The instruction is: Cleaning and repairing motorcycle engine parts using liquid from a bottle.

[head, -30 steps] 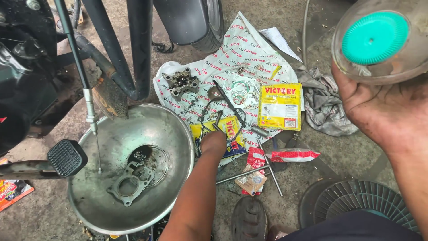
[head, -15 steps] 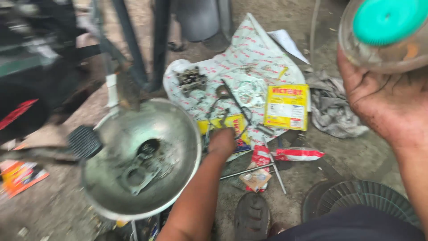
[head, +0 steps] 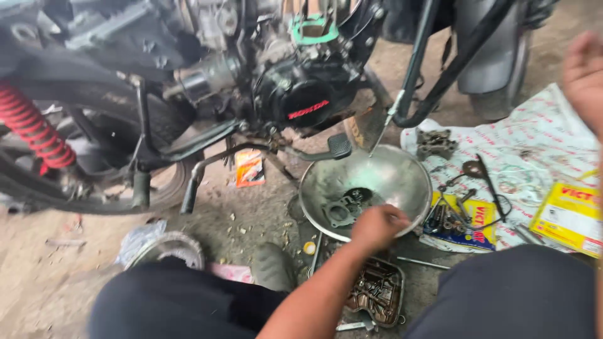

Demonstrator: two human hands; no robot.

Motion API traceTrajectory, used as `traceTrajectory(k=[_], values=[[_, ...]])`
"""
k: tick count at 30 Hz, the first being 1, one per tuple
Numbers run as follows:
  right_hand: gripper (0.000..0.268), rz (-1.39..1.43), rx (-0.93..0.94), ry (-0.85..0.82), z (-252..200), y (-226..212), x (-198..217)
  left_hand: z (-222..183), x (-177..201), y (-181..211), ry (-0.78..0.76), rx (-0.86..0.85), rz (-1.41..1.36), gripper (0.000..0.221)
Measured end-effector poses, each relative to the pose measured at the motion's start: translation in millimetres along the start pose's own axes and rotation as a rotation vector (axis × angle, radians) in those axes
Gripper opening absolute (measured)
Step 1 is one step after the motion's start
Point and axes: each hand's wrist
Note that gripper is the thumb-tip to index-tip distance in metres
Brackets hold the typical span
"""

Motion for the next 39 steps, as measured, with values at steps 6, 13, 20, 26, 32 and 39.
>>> traceTrajectory(k=[6, 13, 20, 26, 32, 39], values=[[0.072, -0.447, 0.279, 0.092, -105.0, 118.6, -151.8, 15.2, 2.6, -34.7, 0.106, -0.153, -0.081, 0.029], [0.06, -0.466, 0.369, 0.1, -150.8, 83.8, -167.2, 2.6, 2.4, -32.8, 0.235, -0.13, 0.37, 0.032], [0.043, -0.455, 0.281, 0.072, -100.9, -37.9, -83.3, 36.9, -12.3, -61.9, 0.013, -0.127, 0.726, 0.019], [0.043, -0.472, 0.093, 0.058, -82.2, 8.2, -77.2, 47.6, -27.9, -83.9, 0.031, -0.219, 0.736, 0.022], [0.051, -0.323, 0.057, 0.012, -103.5, 43.0, -100.1, 108.4, 26.4, -69.9, -0.039, 0.042, 0.758, 0.028], [0.043, -0.6, 0.098, 0.071, -129.4, 13.6, -104.4, 176.7, 58.9, -80.9, 0.137, 0.006, 0.619, 0.028]])
Point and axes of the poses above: each hand's wrist, its own z-axis towards the middle knuckle, its own x-axis out of the back of the hand, y = z × x, and after that the axes turned 9 degrees about -y, right-handed
